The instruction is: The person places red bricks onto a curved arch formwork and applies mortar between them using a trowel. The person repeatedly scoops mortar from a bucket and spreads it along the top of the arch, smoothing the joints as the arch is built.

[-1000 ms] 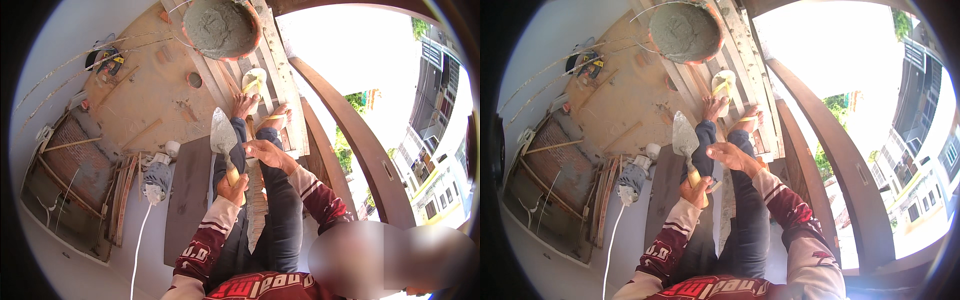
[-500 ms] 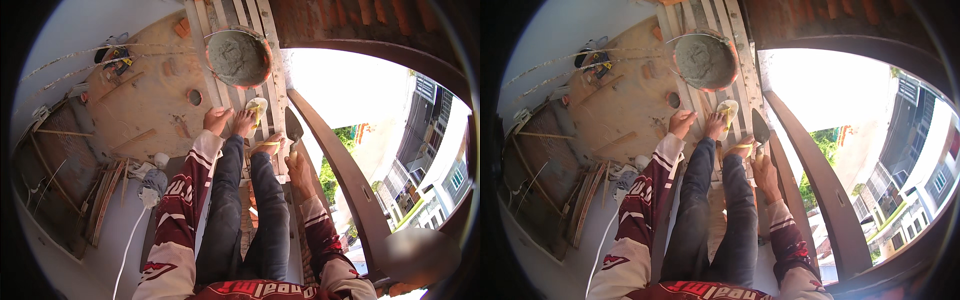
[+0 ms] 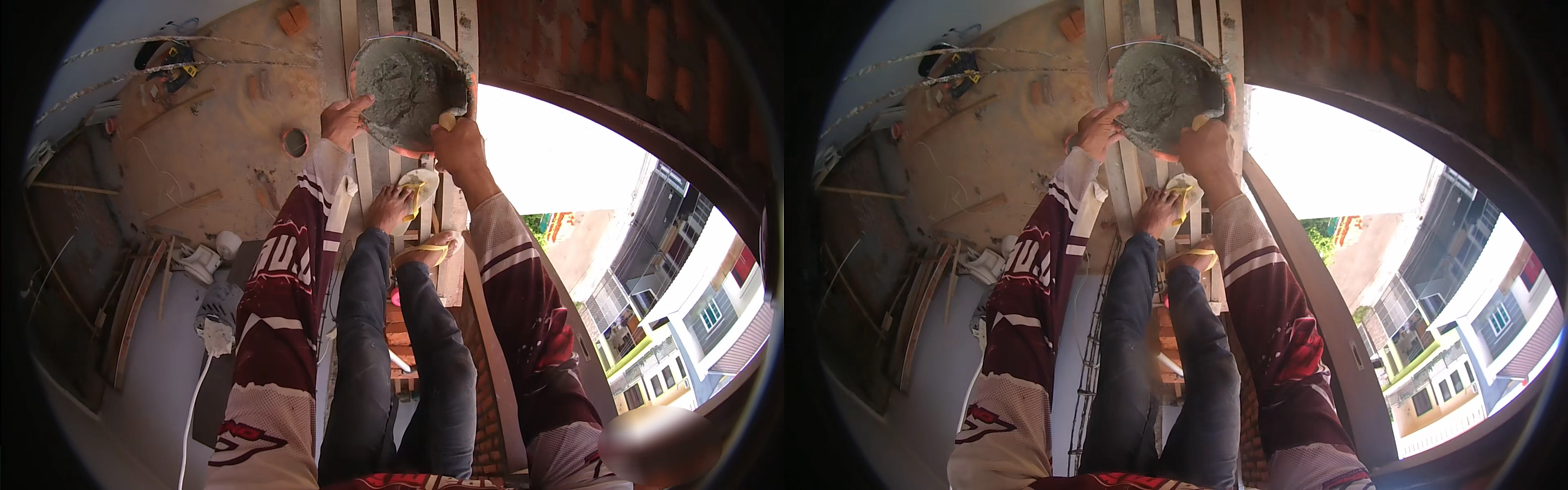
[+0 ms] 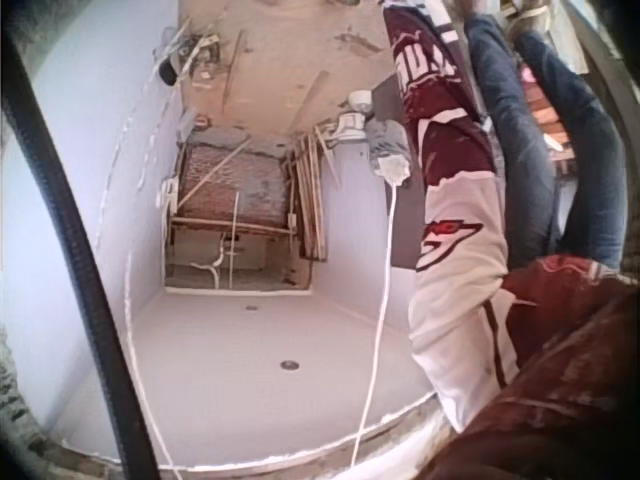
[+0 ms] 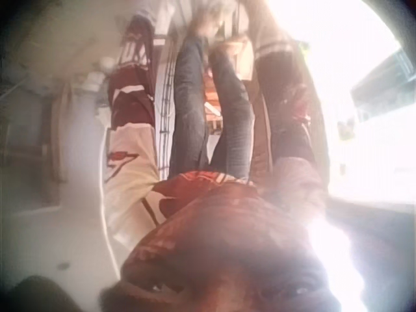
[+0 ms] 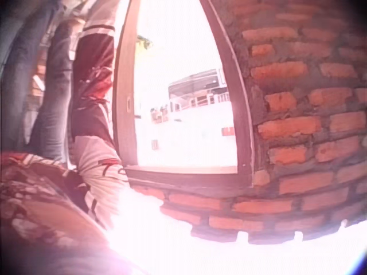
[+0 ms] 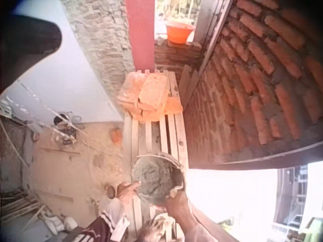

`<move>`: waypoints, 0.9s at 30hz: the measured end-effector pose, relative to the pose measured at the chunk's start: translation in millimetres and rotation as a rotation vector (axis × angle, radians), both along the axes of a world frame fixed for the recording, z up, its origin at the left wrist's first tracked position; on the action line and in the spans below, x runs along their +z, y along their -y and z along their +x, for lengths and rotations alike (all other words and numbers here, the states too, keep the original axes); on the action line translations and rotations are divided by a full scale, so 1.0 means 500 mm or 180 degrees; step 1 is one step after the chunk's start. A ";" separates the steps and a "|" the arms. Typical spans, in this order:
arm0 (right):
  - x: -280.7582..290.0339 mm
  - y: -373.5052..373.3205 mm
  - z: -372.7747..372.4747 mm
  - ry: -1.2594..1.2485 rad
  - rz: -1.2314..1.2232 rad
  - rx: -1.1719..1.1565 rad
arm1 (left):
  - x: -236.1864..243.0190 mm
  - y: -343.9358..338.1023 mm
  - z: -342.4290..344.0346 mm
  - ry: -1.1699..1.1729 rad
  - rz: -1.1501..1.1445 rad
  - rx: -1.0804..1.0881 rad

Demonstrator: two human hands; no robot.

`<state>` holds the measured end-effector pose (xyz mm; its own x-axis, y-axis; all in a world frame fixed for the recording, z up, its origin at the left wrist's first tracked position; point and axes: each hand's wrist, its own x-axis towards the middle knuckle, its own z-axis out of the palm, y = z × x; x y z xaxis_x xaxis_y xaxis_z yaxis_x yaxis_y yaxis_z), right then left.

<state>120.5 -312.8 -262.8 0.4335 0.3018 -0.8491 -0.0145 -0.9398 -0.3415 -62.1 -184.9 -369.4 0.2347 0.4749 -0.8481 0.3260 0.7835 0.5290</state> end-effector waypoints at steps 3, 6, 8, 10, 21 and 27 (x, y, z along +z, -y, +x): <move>-0.014 -0.059 0.029 0.1043 0.0018 0.1330 | -0.006 0.016 0.013 -0.0031 -0.0083 0.0103; -0.011 -0.111 0.038 0.1232 0.0201 0.2400 | -0.001 0.023 0.018 0.0019 0.0008 0.0119; -0.012 -0.145 0.022 0.1154 0.0390 0.3139 | 0.005 0.018 0.030 0.0008 -0.0020 0.0127; -0.015 -0.158 -0.014 0.1112 0.0723 0.3940 | 0.015 0.019 0.038 -0.0006 -0.0025 0.0109; 0.107 0.082 0.094 0.1843 0.0124 0.3603 | 0.080 0.116 0.118 -0.0115 0.0726 -0.0090; 0.008 0.059 0.130 0.1471 -0.0310 0.3063 | 0.089 0.205 0.132 -0.0070 0.1307 -0.0113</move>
<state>185.7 -342.1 -258.9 0.3350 0.6279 -0.7025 0.8584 -0.5108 -0.0472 4.2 -287.3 -324.7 0.2410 0.7668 -0.5949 0.3637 0.4969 0.7879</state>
